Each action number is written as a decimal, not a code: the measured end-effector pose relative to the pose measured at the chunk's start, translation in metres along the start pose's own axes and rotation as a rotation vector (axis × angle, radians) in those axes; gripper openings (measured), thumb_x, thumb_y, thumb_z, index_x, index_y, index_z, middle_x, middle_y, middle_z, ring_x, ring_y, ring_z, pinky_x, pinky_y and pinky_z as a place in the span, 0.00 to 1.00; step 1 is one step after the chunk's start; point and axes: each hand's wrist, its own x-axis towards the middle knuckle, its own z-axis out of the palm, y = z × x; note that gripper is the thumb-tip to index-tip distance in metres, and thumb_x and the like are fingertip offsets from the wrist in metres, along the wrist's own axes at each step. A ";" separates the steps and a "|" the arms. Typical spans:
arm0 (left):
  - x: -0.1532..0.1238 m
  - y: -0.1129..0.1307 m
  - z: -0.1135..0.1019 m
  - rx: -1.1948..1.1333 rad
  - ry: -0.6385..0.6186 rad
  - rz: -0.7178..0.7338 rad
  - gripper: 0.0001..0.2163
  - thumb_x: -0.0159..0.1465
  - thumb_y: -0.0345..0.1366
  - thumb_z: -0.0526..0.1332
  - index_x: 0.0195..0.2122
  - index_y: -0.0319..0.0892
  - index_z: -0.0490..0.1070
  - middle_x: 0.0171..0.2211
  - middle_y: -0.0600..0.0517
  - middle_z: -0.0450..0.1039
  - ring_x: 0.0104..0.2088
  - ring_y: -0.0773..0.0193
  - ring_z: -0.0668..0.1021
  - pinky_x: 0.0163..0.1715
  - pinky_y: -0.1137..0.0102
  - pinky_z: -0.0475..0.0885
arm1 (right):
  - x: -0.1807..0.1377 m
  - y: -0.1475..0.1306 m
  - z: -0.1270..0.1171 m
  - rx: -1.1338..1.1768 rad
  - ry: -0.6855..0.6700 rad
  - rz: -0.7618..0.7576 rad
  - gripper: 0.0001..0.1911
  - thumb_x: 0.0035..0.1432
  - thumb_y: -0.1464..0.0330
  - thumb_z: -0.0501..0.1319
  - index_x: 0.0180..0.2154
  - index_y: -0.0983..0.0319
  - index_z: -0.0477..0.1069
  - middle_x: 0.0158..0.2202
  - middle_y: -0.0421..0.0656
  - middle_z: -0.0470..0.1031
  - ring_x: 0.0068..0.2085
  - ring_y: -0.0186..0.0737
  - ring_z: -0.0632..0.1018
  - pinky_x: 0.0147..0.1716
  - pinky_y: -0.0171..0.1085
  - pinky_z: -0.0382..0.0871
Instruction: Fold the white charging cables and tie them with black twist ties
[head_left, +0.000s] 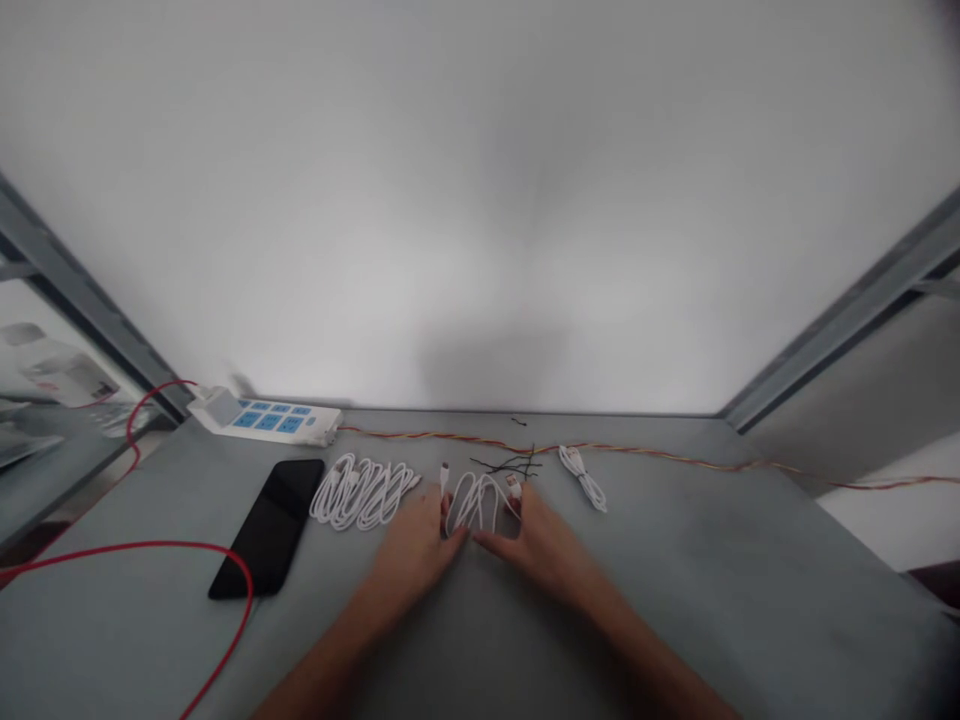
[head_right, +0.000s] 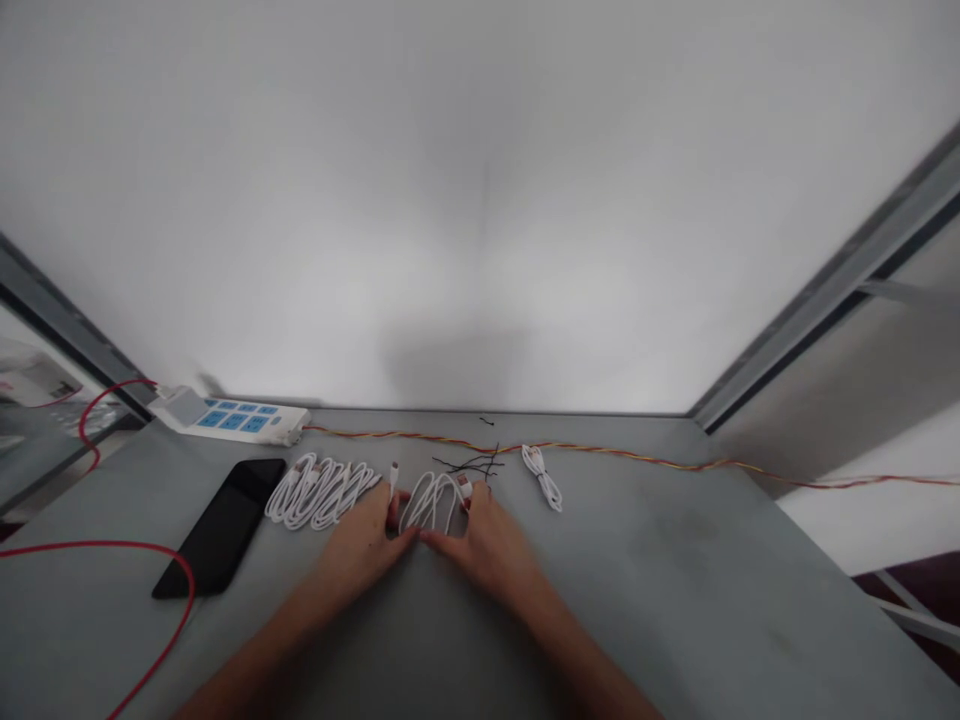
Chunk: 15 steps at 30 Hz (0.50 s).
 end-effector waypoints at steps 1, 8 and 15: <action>-0.001 0.001 0.000 0.001 -0.018 0.003 0.10 0.57 0.37 0.59 0.38 0.40 0.68 0.36 0.46 0.74 0.36 0.55 0.76 0.35 0.65 0.65 | 0.000 -0.001 0.001 0.005 0.004 0.012 0.27 0.46 0.51 0.65 0.40 0.59 0.61 0.42 0.49 0.74 0.44 0.51 0.77 0.39 0.41 0.68; -0.004 0.003 -0.005 -0.153 -0.053 0.028 0.16 0.56 0.41 0.61 0.44 0.39 0.69 0.38 0.46 0.76 0.38 0.55 0.77 0.38 0.64 0.67 | 0.004 0.004 0.001 0.034 -0.010 -0.030 0.17 0.47 0.65 0.63 0.39 0.60 0.59 0.40 0.46 0.74 0.41 0.46 0.77 0.38 0.39 0.69; 0.003 -0.009 -0.001 -0.378 -0.016 -0.077 0.10 0.54 0.34 0.61 0.36 0.42 0.62 0.43 0.45 0.76 0.34 0.59 0.78 0.35 0.66 0.69 | 0.013 0.017 -0.005 0.153 0.153 0.083 0.16 0.49 0.65 0.62 0.33 0.57 0.54 0.31 0.42 0.73 0.32 0.43 0.78 0.32 0.40 0.70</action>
